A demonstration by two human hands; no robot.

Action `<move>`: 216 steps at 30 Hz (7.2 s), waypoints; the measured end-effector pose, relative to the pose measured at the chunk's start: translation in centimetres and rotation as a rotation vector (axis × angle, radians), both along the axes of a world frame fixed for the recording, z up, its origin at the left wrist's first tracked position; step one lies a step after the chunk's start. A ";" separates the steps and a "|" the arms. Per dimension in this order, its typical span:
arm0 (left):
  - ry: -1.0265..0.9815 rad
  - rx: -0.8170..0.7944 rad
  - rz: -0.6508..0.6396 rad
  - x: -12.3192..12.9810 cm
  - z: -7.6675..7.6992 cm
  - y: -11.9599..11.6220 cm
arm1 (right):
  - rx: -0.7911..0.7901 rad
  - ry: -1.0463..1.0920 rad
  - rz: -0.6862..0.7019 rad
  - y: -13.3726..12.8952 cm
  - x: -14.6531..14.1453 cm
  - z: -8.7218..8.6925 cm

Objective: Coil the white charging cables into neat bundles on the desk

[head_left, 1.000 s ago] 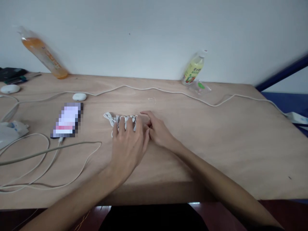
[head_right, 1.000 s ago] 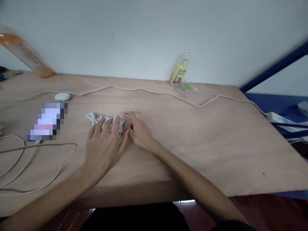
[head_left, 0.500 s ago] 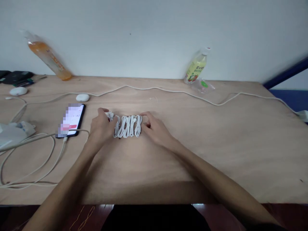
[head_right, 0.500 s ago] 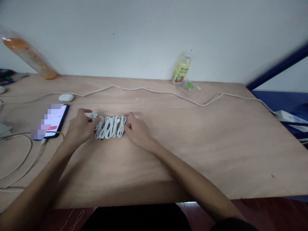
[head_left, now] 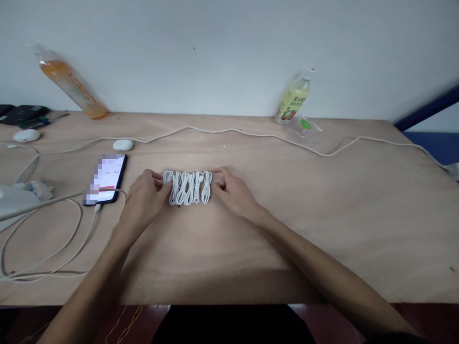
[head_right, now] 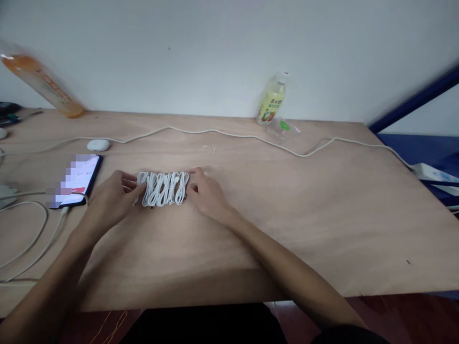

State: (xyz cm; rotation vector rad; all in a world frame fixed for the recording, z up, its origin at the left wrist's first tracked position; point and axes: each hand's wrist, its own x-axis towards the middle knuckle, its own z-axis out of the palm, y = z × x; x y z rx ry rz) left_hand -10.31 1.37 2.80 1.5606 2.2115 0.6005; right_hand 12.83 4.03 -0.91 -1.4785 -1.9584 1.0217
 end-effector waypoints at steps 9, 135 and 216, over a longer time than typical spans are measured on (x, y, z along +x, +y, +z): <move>0.054 -0.097 -0.106 -1.0 0.3 0.8 | -0.004 -0.018 -0.012 0.0 0.0 0.1; -1.083 -0.056 -0.485 10.4 -4.1 -0.8 | -0.077 0.669 -0.085 -1.9 4.8 -1.9; -1.152 0.077 -0.308 10.2 -4.7 -0.2 | 0.602 0.132 0.036 -2.7 6.3 -2.3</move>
